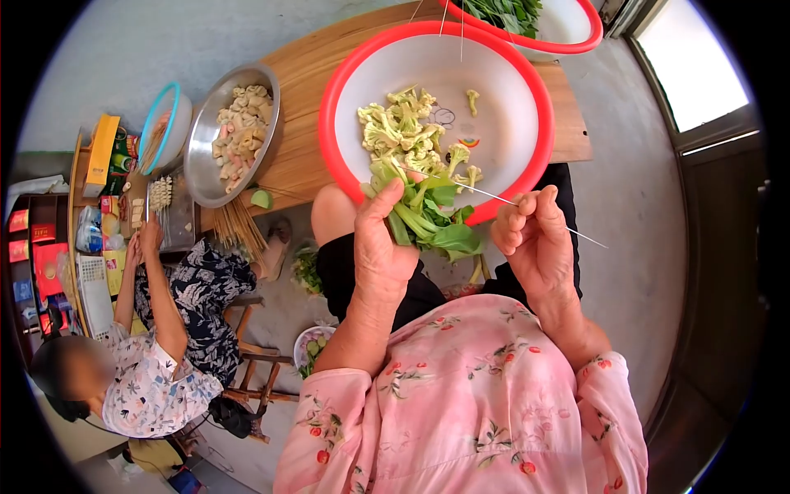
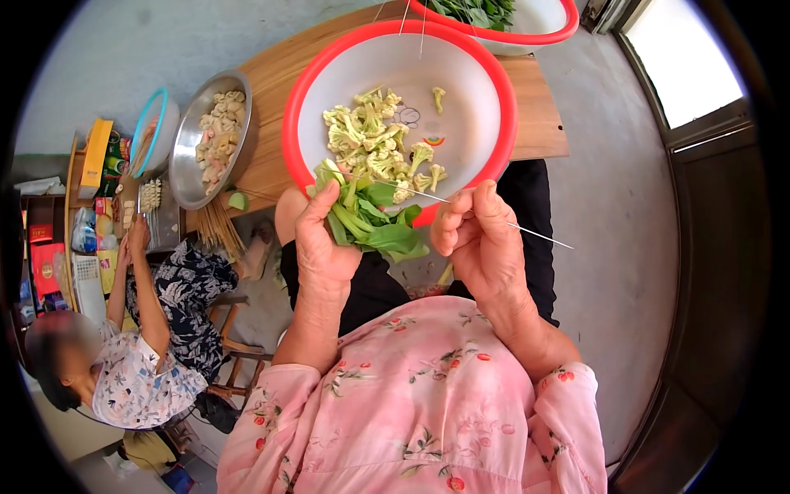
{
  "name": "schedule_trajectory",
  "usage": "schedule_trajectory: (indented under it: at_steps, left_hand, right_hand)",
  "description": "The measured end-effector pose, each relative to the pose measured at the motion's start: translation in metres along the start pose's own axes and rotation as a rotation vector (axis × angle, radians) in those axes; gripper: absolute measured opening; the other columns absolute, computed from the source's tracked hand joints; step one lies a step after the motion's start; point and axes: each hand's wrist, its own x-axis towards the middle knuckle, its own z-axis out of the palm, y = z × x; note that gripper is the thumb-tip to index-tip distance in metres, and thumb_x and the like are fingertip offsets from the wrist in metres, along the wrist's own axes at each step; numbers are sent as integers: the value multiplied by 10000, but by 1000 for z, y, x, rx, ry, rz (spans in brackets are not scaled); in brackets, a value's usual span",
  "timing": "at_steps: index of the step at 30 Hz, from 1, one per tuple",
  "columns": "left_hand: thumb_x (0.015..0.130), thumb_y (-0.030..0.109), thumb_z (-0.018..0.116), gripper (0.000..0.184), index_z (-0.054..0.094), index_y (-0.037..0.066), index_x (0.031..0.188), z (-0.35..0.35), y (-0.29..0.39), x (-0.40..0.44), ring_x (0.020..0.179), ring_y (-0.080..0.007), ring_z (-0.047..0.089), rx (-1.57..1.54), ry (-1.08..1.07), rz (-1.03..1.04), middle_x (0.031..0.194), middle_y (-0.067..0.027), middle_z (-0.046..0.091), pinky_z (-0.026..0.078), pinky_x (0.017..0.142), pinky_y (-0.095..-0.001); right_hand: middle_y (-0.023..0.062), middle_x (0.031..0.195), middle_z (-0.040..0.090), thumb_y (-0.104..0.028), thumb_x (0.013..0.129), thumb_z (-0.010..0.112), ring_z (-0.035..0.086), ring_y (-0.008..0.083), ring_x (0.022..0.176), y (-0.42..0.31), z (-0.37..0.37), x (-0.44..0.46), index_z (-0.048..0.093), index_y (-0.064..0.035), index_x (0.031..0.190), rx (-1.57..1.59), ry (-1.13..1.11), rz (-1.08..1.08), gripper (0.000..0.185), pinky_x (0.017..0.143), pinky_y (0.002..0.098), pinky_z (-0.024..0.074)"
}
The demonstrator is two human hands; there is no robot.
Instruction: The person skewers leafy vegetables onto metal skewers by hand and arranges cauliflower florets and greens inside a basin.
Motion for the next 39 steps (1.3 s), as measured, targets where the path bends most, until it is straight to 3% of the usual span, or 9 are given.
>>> schedule_trajectory:
  at_steps: [3, 5, 11, 20, 25, 32, 35, 37, 39]
  left_hand:
    - [859, 158, 530, 276, 539, 53, 1114, 1, 0, 0, 970, -251, 571, -82, 0, -38, 1047, -89, 591, 481, 824, -454]
    - [861, 166, 542, 249, 550, 58, 1084, 8, 1, 2, 962, -259, 570, -180, -126, -48, 1058, -85, 593, 481, 832, -462]
    - [889, 227, 534, 232, 555, 81, 1067, 9, -3, 18, 977, -284, 560, -100, -30, -135, 1117, -91, 585, 467, 856, -485]
    - [932, 245, 474, 259, 508, 41, 1088, 34, 19, 45, 1059, -249, 519, -168, -124, 144, 1113, -75, 572, 410, 955, -451]
    - [916, 271, 507, 277, 523, 62, 1097, 29, 21, 59, 1073, -250, 512, -254, 61, 146, 1113, -77, 571, 404, 955, -453]
    - [897, 270, 546, 261, 546, 65, 1059, -7, 21, 88, 1044, -253, 527, -231, 133, 218, 1057, -66, 596, 404, 954, -426]
    - [887, 211, 570, 229, 548, 43, 1040, -11, 24, 93, 967, -233, 555, -181, 83, 247, 997, -80, 614, 438, 902, -379]
    - [872, 96, 574, 214, 535, 5, 1062, 4, 24, 75, 797, -156, 577, 127, 70, 406, 891, -76, 627, 481, 743, -296]
    - [862, 74, 575, 207, 539, -1, 1052, 9, 24, 65, 767, -151, 578, 207, 36, 411, 889, -82, 629, 483, 720, -286]
  right_hand:
    - [72, 656, 566, -365, 939, 442, 507, 180, 526, -2, 1, -3, 550, -25, 762, -7, -4, 23, 397, 508, 291, 394]
    - [73, 659, 569, -363, 940, 439, 507, 182, 524, -1, -2, 0, 550, -27, 763, -54, -26, 31, 396, 509, 291, 396]
    - [74, 682, 587, -359, 942, 436, 504, 175, 515, 3, -1, 7, 571, -30, 781, -3, 43, 56, 391, 516, 287, 399]
    - [39, 683, 565, -372, 935, 454, 452, 135, 575, -14, 0, 29, 589, -68, 777, 176, 60, -37, 369, 525, 265, 369]
    - [36, 685, 534, -363, 936, 449, 414, 129, 583, -21, -4, 30, 574, -64, 793, 247, 46, -48, 355, 531, 252, 357]
    - [42, 686, 516, -324, 954, 425, 411, 132, 589, -45, -17, 43, 554, -49, 805, 303, 37, -174, 339, 528, 253, 349]
    - [47, 687, 526, -329, 951, 432, 419, 136, 590, -43, -18, 46, 560, -48, 798, 265, 58, -158, 345, 530, 253, 354]
    - [47, 683, 530, -335, 948, 436, 419, 136, 589, -36, -16, 45, 562, -48, 791, 220, 71, -146, 350, 532, 252, 355]
    - [57, 678, 556, -345, 941, 451, 455, 140, 575, -29, -15, 43, 570, -43, 784, 154, 106, -124, 360, 532, 262, 376]
